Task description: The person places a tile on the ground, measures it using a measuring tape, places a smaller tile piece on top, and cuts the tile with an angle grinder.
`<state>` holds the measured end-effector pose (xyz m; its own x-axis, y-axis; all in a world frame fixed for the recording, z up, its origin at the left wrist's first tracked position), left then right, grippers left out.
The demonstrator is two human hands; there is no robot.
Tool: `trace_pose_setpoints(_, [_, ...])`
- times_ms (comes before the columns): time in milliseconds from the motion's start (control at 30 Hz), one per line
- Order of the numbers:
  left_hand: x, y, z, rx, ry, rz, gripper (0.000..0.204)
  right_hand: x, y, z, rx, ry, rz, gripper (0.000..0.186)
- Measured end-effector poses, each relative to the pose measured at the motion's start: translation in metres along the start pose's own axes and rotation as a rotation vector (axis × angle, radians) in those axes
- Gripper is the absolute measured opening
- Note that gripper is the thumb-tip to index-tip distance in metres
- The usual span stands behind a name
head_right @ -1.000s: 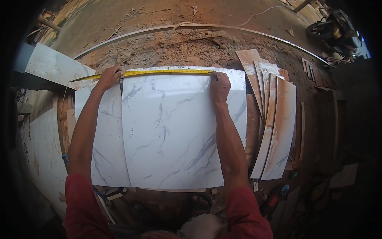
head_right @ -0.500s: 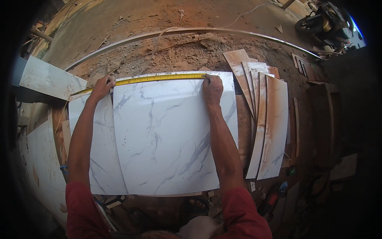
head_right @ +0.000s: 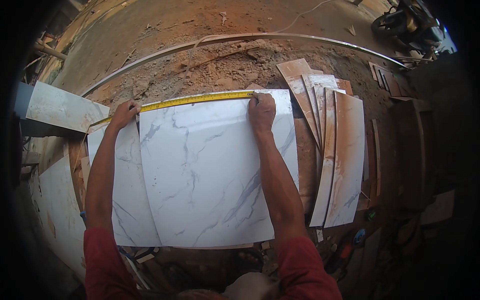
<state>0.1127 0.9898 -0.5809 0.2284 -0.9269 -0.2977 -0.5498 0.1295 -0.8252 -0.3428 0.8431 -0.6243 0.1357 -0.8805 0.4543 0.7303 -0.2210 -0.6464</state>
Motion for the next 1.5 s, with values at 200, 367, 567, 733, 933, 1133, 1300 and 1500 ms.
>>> trace_pose_setpoints(200, [0.002, -0.01, 0.007, 0.077, -0.032, 0.103, 0.03, -0.001, 0.004, 0.004, 0.024, 0.018, 0.018, 0.005])
trace_pose_setpoints(367, [0.018, -0.007, 0.004, 0.106, -0.004, 0.184, 0.032, -0.002, -0.006, 0.002, 0.01, -0.006, 0.017, 0.012])
trace_pose_setpoints(567, [0.019, -0.01, 0.01, 0.157, -0.097, 0.257, 0.031, -0.002, -0.003, 0.005, 0.024, 0.014, 0.032, 0.01])
trace_pose_setpoints(733, [0.02, -0.012, 0.008, 0.151, -0.006, 0.259, 0.032, 0.0, -0.004, 0.005, -0.008, 0.008, 0.051, 0.01])
trace_pose_setpoints(933, [0.02, -0.014, 0.001, 0.082, -0.041, 0.25, 0.028, 0.001, -0.004, 0.003, -0.019, -0.002, 0.054, 0.01])
trace_pose_setpoints(1133, [0.018, -0.016, 0.007, 0.024, -0.091, 0.292, 0.029, -0.003, 0.0, 0.007, -0.04, 0.006, 0.067, 0.011])
trace_pose_setpoints(1300, [0.03, -0.019, -0.002, 0.056, -0.09, 0.323, 0.029, -0.001, -0.005, 0.002, -0.022, 0.03, 0.043, 0.01])
trace_pose_setpoints(1500, [0.027, -0.009, 0.012, 0.099, -0.052, 0.296, 0.027, 0.0, 0.002, 0.002, 0.01, 0.032, 0.029, 0.007])
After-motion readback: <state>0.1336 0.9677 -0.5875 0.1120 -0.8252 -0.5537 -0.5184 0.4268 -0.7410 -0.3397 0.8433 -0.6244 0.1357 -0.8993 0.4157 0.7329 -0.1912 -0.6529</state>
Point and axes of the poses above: each hand's wrist, its own x-axis towards the middle knuckle, its own y-axis out of the palm, z = x × y, the point moved 3 cm from there along x, towards the middle knuckle, and after that the axes turned 6 degrees about z, right-handed, at the moved point
